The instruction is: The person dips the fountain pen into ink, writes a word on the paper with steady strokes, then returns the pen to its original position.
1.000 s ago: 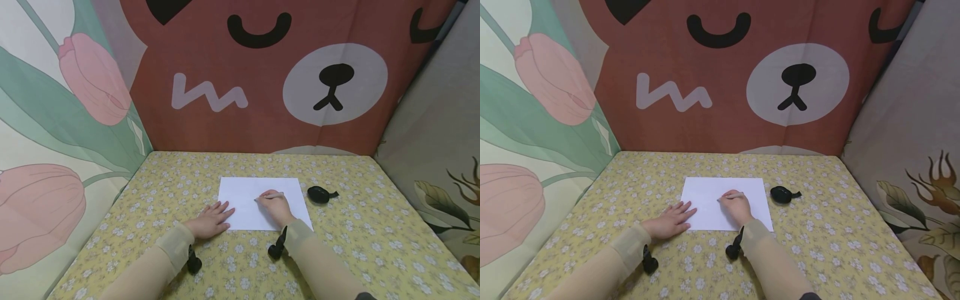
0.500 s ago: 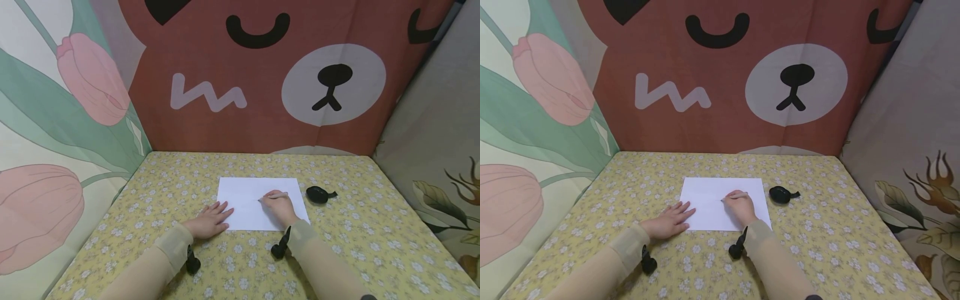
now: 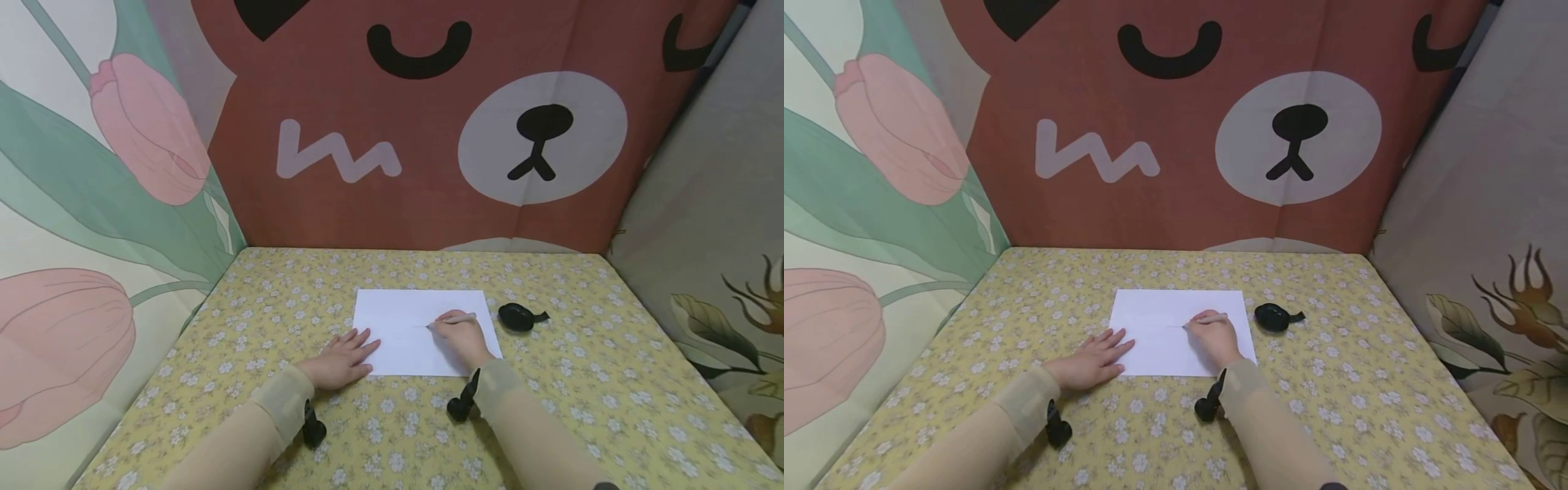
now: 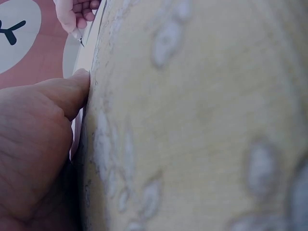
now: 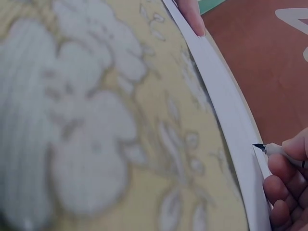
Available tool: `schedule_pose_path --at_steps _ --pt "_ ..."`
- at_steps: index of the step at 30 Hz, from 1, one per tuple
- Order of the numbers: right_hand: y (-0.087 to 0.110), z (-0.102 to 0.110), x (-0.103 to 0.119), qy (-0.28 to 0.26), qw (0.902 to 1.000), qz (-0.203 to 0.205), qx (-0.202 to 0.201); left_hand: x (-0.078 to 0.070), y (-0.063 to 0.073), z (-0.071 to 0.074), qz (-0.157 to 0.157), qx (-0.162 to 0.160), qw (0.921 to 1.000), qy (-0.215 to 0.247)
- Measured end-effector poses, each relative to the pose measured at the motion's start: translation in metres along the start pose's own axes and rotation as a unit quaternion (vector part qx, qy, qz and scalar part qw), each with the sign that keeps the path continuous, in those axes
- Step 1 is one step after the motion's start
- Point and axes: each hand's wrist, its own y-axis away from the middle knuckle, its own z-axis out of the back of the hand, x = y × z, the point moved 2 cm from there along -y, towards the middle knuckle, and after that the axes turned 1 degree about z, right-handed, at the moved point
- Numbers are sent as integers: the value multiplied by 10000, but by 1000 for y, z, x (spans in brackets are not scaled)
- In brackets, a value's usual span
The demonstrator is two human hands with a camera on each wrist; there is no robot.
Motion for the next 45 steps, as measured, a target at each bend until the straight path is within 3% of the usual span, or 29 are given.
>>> schedule_pose_path --at_steps 30,39,45 --pt "2 21 -12 30 9995 -80 -318 0 0 0 29 -4 10000 1" --pt "0 21 -13 -643 9962 -229 -534 0 -1 0 32 14 10000 20" --pt "1 19 -9 -662 9959 -252 -567 -1 0 1 -4 -6 10000 43"
